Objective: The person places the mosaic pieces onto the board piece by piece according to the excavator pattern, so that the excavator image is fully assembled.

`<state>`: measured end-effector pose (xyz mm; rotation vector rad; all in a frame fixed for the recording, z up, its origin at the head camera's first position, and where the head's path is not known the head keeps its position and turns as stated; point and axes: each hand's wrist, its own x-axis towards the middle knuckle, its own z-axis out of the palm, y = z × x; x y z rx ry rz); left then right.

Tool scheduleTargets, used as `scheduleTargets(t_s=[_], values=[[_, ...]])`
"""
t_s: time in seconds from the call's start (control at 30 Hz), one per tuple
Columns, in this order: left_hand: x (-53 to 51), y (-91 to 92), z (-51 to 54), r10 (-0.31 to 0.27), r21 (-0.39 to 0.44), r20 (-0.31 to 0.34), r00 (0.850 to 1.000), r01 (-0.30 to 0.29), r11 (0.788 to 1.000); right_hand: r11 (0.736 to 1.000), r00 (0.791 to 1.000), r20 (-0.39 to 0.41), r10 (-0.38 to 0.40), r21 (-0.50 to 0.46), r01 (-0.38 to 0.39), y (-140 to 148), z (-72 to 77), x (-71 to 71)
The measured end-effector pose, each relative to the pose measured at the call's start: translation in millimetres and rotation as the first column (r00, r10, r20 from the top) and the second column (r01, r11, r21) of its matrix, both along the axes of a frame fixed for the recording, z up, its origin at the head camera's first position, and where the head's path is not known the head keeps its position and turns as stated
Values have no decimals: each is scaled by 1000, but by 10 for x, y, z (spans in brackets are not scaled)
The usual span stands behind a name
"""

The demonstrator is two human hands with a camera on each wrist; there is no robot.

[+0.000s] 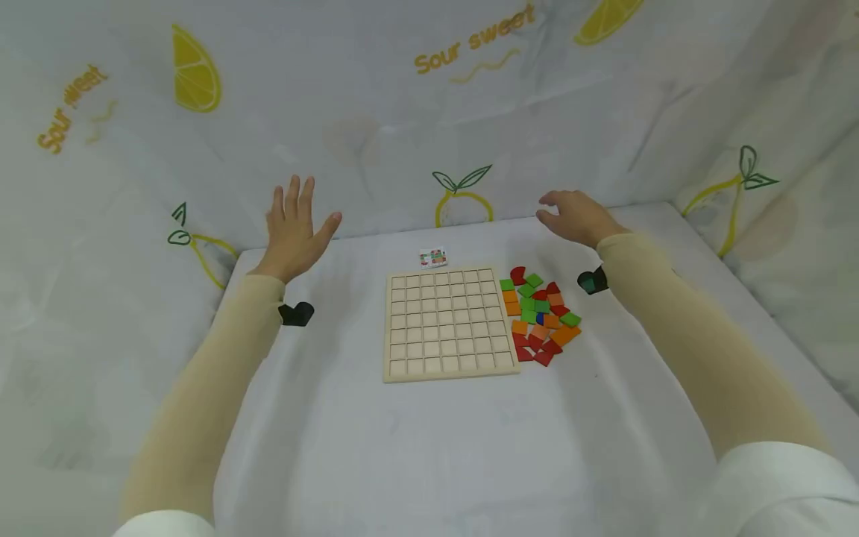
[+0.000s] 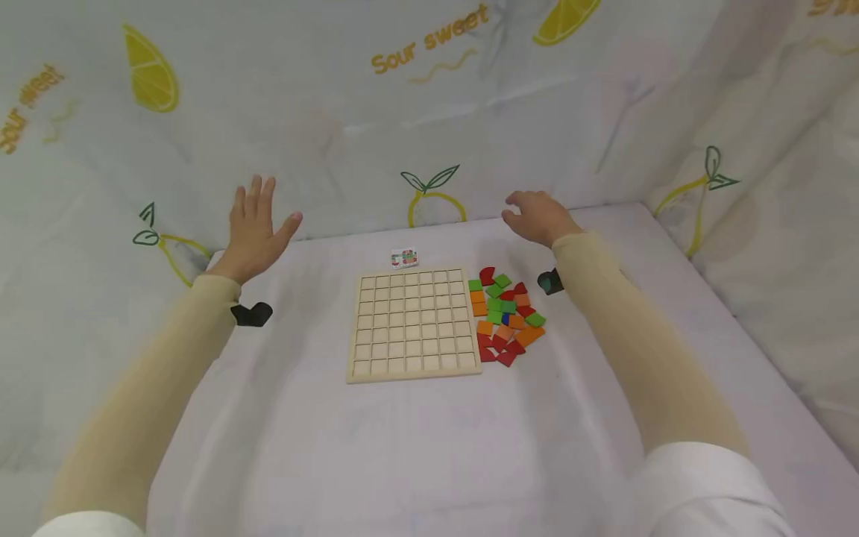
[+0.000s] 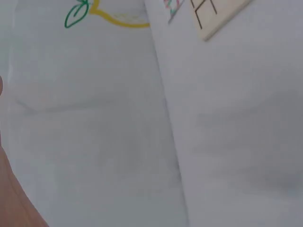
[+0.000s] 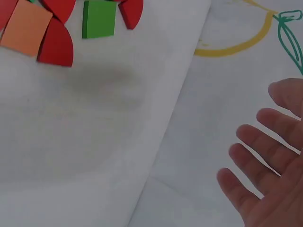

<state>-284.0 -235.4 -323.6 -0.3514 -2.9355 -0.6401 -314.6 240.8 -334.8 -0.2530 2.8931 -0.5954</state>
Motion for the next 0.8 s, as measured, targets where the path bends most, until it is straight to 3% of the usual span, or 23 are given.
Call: scheduleTargets(t_s=[0.17,0.3,0.37,0.5,0.57,0.7,0.8], values=[[192,31,-162,-99,136,70,993,88,987,995,996,78,44,-89,-37,-21,-172,74],[356,46,-287,-166,227,155,974,128,965,996,991,121,50,-85,-40,-19,-289,101],[499,30,-382,-185,250,234,954,125,960,996,987,150,61,-76,-50,-54,-354,95],[770,41,-614,-217,259,402,890,117,959,994,978,184,97,-69,-86,-95,-465,68],[862,65,-728,-231,265,444,866,120,957,993,976,186,115,-60,-106,-108,-506,47],[966,137,-895,-258,294,463,848,128,947,991,971,201,131,-24,-129,-137,-576,10],[1005,196,-982,-285,267,470,835,173,948,991,964,231,134,-2,-137,-166,-648,-13]])
